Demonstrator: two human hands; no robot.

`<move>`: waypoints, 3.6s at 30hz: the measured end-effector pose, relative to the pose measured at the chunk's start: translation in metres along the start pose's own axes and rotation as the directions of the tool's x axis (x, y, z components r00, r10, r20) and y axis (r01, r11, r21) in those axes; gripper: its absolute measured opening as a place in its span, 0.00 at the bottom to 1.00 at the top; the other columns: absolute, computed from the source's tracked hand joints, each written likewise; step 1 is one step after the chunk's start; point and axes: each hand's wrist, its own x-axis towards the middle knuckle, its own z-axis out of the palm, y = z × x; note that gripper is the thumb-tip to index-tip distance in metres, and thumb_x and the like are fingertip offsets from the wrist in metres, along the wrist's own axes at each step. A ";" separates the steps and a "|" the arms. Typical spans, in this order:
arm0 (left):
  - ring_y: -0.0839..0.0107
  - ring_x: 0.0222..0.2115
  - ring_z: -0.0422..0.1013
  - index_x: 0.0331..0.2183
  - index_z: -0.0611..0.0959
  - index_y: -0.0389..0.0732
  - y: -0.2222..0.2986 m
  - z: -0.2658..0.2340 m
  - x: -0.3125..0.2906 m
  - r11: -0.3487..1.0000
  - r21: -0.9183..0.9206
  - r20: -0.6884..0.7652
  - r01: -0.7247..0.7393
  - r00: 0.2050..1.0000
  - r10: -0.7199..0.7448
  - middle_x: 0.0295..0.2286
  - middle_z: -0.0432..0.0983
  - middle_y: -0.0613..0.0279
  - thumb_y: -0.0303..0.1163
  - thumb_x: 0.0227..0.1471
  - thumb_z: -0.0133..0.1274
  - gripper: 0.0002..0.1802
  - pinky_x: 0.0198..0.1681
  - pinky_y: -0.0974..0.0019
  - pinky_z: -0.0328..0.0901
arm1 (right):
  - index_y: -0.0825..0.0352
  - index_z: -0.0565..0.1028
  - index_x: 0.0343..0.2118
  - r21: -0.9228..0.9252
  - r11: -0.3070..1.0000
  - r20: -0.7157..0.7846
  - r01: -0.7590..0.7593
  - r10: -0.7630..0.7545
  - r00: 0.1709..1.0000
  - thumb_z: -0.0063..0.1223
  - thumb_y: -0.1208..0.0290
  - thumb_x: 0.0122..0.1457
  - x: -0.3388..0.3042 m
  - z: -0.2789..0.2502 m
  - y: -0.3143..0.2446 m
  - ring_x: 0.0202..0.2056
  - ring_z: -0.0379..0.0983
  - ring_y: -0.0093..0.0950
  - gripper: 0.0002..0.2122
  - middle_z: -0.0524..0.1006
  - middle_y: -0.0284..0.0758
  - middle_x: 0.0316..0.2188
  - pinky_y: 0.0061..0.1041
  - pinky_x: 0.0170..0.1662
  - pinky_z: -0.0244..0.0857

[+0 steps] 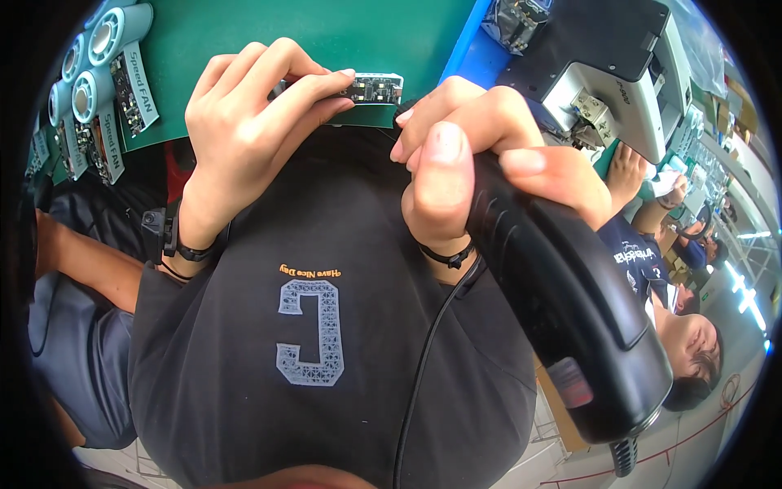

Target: Assembling components onto a circuit board using an electric screwdriver.

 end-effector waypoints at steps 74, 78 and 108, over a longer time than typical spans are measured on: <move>0.64 0.34 0.77 0.43 0.85 0.42 -0.012 0.030 -0.010 0.832 -0.551 -0.202 0.059 0.958 -0.202 0.37 0.78 0.59 0.30 0.36 0.77 0.28 0.37 0.64 0.74 | 0.61 0.64 0.25 0.134 0.990 0.111 0.043 -0.058 0.992 0.40 0.66 0.61 0.022 0.021 -0.011 0.13 0.62 0.26 0.09 0.63 0.29 0.18 0.29 0.24 0.65; 0.64 0.34 0.77 0.43 0.85 0.43 -0.012 0.033 -0.012 0.823 -0.564 -0.205 0.070 0.953 -0.222 0.36 0.78 0.60 0.31 0.37 0.76 0.28 0.36 0.64 0.74 | 0.62 0.65 0.29 0.107 0.994 0.192 0.018 -0.038 0.981 0.40 0.67 0.61 0.020 0.032 -0.001 0.12 0.62 0.26 0.06 0.63 0.29 0.18 0.29 0.22 0.65; 0.63 0.34 0.76 0.43 0.85 0.45 -0.011 0.033 -0.017 0.810 -0.579 -0.177 0.093 0.955 -0.236 0.37 0.77 0.62 0.33 0.39 0.75 0.26 0.36 0.63 0.72 | 0.65 0.63 0.24 -0.096 0.995 0.382 0.004 0.033 0.924 0.36 0.69 0.60 0.010 0.042 0.005 0.12 0.64 0.28 0.09 0.61 0.32 0.16 0.31 0.22 0.69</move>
